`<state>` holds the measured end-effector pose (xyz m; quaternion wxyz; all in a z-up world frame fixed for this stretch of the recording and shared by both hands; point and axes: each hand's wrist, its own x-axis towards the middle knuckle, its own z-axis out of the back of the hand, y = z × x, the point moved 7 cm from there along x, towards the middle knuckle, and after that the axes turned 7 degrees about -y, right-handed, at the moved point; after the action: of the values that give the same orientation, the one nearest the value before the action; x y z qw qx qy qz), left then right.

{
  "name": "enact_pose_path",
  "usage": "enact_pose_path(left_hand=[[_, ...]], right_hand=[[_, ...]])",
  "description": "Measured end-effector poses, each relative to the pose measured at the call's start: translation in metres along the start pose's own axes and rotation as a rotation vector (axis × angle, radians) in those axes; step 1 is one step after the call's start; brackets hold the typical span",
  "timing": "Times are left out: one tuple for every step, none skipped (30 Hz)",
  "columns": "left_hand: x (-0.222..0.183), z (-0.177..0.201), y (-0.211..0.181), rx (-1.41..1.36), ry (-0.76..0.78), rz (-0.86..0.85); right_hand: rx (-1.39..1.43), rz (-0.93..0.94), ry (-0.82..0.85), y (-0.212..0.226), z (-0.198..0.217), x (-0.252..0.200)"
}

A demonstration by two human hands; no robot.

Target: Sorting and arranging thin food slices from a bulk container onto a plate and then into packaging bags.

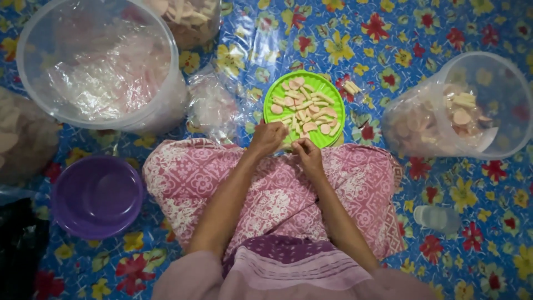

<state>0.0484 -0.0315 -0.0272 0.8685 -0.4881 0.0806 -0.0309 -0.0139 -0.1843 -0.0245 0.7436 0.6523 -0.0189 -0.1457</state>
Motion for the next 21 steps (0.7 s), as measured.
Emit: enact_pose_path(left_hand=[[-0.003, 0.011, -0.012, 0.000, 0.004, -0.004], [-0.006, 0.030, -0.027, -0.108, -0.117, -0.031], [-0.010, 0.050, -0.040, -0.217, -0.234, -0.055], [-0.005, 0.054, -0.030, -0.217, -0.227, -0.056], [0.000, 0.064, -0.023, -0.216, -0.304, -0.107], [0.004, 0.075, -0.016, -0.216, -0.381, -0.158], [0.003, 0.084, -0.018, -0.216, -0.377, -0.160], [0.000, 0.100, -0.021, -0.189, -0.455, -0.187], [-0.003, 0.116, -0.024, -0.160, -0.535, -0.215], [-0.007, 0.128, -0.034, -0.159, -0.534, -0.216], [-0.014, 0.145, -0.044, -0.109, -0.591, -0.224], [-0.021, 0.162, -0.054, -0.057, -0.647, -0.232], [-0.023, 0.169, -0.049, -0.053, -0.647, -0.228], [-0.027, 0.178, -0.045, 0.032, -0.686, -0.215], [-0.029, 0.188, -0.040, 0.116, -0.724, -0.203], [-0.034, 0.197, -0.039, 0.119, -0.723, -0.201], [-0.041, 0.208, -0.040, 0.246, -0.756, -0.186], [-0.046, 0.218, -0.041, 0.373, -0.788, -0.171], [-0.048, 0.222, -0.037, 0.378, -0.786, -0.168], [-0.049, 0.226, -0.030, 0.475, -0.794, -0.098], [-0.050, 0.230, -0.023, 0.573, -0.798, -0.028]], right_hand=[[0.001, 0.001, -0.005, 0.015, 0.002, -0.002], [0.036, -0.045, -0.021, 0.026, 0.004, -0.004], [0.072, -0.094, -0.037, 0.037, 0.007, -0.007], [0.072, -0.097, -0.043, 0.054, 0.011, -0.005], [0.052, -0.060, -0.075, 0.072, 0.018, -0.003], [0.032, -0.023, -0.108, 0.091, 0.024, 0.000], [0.032, -0.024, -0.112, 0.091, 0.035, 0.013], [0.074, 0.011, -0.202, 0.093, 0.052, 0.026], [0.118, 0.048, -0.289, 0.095, 0.068, 0.038], [0.119, 0.048, -0.290, 0.094, 0.079, 0.055], [0.210, 0.060, -0.343, 0.092, 0.092, 0.071], [0.300, 0.071, -0.397, 0.089, 0.105, 0.087], [0.301, 0.066, -0.395, 0.075, 0.117, 0.100], [0.336, 0.007, -0.383, 0.056, 0.128, 0.114], [0.369, -0.051, -0.373, 0.037, 0.139, 0.128], [0.370, -0.055, -0.371, 0.019, 0.146, 0.132], [0.375, -0.083, -0.382, 0.000, 0.154, 0.137], [0.379, -0.112, -0.392, -0.020, 0.161, 0.142], [0.381, -0.118, -0.391, -0.027, 0.159, 0.137], [0.392, -0.152, -0.400, -0.036, 0.156, 0.132], [0.403, -0.190, -0.413, -0.047, 0.154, 0.125]])
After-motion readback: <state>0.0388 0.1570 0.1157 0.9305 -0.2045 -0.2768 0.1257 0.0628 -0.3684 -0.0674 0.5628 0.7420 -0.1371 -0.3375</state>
